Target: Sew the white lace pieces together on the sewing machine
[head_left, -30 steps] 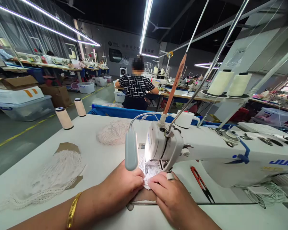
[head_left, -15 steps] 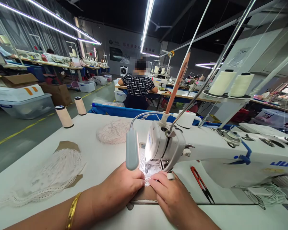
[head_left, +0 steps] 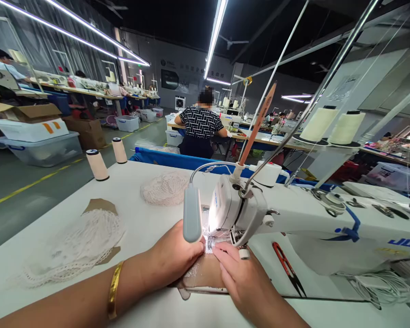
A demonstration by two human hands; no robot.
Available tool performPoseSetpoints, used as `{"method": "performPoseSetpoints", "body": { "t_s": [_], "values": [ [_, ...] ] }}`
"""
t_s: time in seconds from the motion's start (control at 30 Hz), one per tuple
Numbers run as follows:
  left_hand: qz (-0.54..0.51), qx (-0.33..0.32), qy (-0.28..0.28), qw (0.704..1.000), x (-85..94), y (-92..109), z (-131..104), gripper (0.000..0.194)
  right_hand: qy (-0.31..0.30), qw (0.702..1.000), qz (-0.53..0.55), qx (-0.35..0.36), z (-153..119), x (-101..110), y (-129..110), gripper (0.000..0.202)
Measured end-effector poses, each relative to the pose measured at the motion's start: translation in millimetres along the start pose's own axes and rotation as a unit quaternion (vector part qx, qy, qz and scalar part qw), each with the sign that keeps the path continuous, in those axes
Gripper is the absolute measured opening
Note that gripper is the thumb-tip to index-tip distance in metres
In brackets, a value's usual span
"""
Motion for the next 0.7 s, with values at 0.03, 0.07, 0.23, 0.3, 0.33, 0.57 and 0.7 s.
{"method": "performPoseSetpoints", "body": {
  "t_s": [0.03, 0.07, 0.23, 0.3, 0.33, 0.57, 0.7],
  "values": [
    [0.006, -0.005, 0.005, 1.0, 1.2, 1, 1, 0.023, 0.002, 1.0, -0.002, 0.003, 1, 0, 0, 0.047],
    [0.017, -0.013, 0.013, 1.0, 2.8, 3, 2, 0.025, 0.006, 1.0, -0.004, 0.007, 1, 0, 0, 0.047],
    [0.081, -0.071, 0.077, 0.991, 10.9, 14, 8, 0.035, 0.016, 1.0, -0.008, 0.022, 1, 0, -1, 0.046],
    [0.087, -0.076, 0.088, 0.989, 11.4, 15, 8, 0.033, 0.011, 1.0, -0.005, 0.018, 1, -1, 0, 0.047],
    [0.089, -0.076, 0.09, 0.989, 11.0, 15, 8, 0.031, 0.011, 1.0, -0.006, 0.017, 0, -1, 1, 0.047],
    [0.078, -0.059, 0.033, 0.995, 6.6, 7, 0, 0.02, 0.012, 0.999, -0.03, 0.025, -7, -10, 11, 0.048],
    [0.115, -0.007, -0.005, 0.993, 11.3, 7, -4, 0.014, 0.022, 0.998, -0.037, 0.035, -9, -8, 13, 0.048]
  ]
}}
Point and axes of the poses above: each hand's wrist, its own z-axis towards the middle knuckle, its own x-axis out of the back of the hand, y = z × x, the point moved 2 cm from there along z, towards the middle knuckle, and after that the axes turned 10 degrees about z, right-handed, at the moved point
